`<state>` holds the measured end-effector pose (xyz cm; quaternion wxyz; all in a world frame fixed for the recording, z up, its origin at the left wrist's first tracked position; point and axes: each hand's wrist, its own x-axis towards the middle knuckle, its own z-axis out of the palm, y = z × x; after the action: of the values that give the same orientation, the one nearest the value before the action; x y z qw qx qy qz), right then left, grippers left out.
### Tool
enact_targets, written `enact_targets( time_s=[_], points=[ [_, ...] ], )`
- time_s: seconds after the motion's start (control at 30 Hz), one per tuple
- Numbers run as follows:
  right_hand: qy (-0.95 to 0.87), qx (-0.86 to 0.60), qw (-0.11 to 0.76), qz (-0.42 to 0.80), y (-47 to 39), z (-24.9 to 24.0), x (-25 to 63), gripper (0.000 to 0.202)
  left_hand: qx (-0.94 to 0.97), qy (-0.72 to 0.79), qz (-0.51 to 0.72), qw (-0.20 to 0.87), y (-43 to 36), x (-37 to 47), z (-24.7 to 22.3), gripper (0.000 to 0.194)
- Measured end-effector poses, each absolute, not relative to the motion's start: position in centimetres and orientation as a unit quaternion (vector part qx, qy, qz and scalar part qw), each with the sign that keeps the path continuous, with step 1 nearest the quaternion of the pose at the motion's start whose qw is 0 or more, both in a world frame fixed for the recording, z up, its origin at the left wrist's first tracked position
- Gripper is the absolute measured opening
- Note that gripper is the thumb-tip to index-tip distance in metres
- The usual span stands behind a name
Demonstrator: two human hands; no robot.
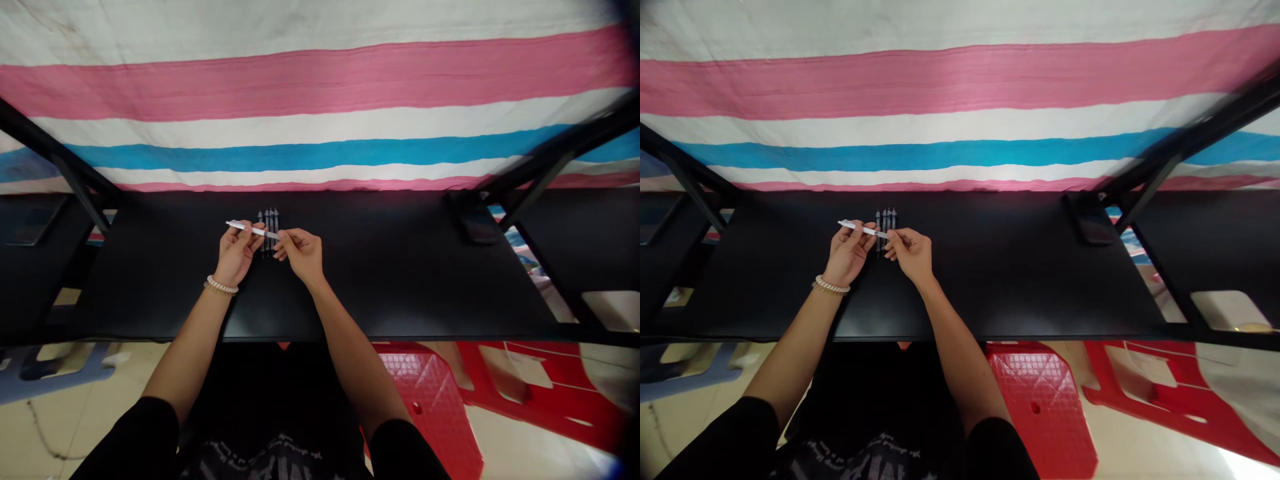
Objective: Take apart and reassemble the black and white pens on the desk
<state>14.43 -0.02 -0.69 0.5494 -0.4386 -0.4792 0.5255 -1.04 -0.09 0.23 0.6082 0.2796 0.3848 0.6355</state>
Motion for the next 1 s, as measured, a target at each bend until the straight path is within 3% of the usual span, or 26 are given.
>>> enact_targets(
  time_s=[0.13, 0.27, 0.7, 0.83, 1.0],
  points=[
    [-0.501, -0.442, 0.543, 0.508, -0.2, -0.7, 14.4, 0.053, 0.269, 0.387, 0.640, 0.607, -0.1, -1.1, 0.3, 0.024],
    [-0.515, -0.441, 0.516, 0.524, -0.1, -0.8, 14.5, 0.046, 0.267, 0.385, 0.643, 0.606, 0.0, -1.2, 0.2, 0.024],
    [-0.512, -0.441, 0.512, 0.530, 0.0, 0.0, 15.4, 0.053, 0.266, 0.385, 0.647, 0.602, 0.1, -1.3, 0.1, 0.025],
    [-0.504, -0.473, 0.472, 0.547, 0.0, 0.2, 15.4, 0.057, 0.272, 0.394, 0.643, 0.598, 0.2, -1.4, 0.0, 0.024],
    [-0.500, -0.457, 0.515, 0.526, 0.1, -0.1, 15.1, 0.051, 0.271, 0.397, 0.646, 0.593, 0.2, -1.4, 0.0, 0.023]
  ],
)
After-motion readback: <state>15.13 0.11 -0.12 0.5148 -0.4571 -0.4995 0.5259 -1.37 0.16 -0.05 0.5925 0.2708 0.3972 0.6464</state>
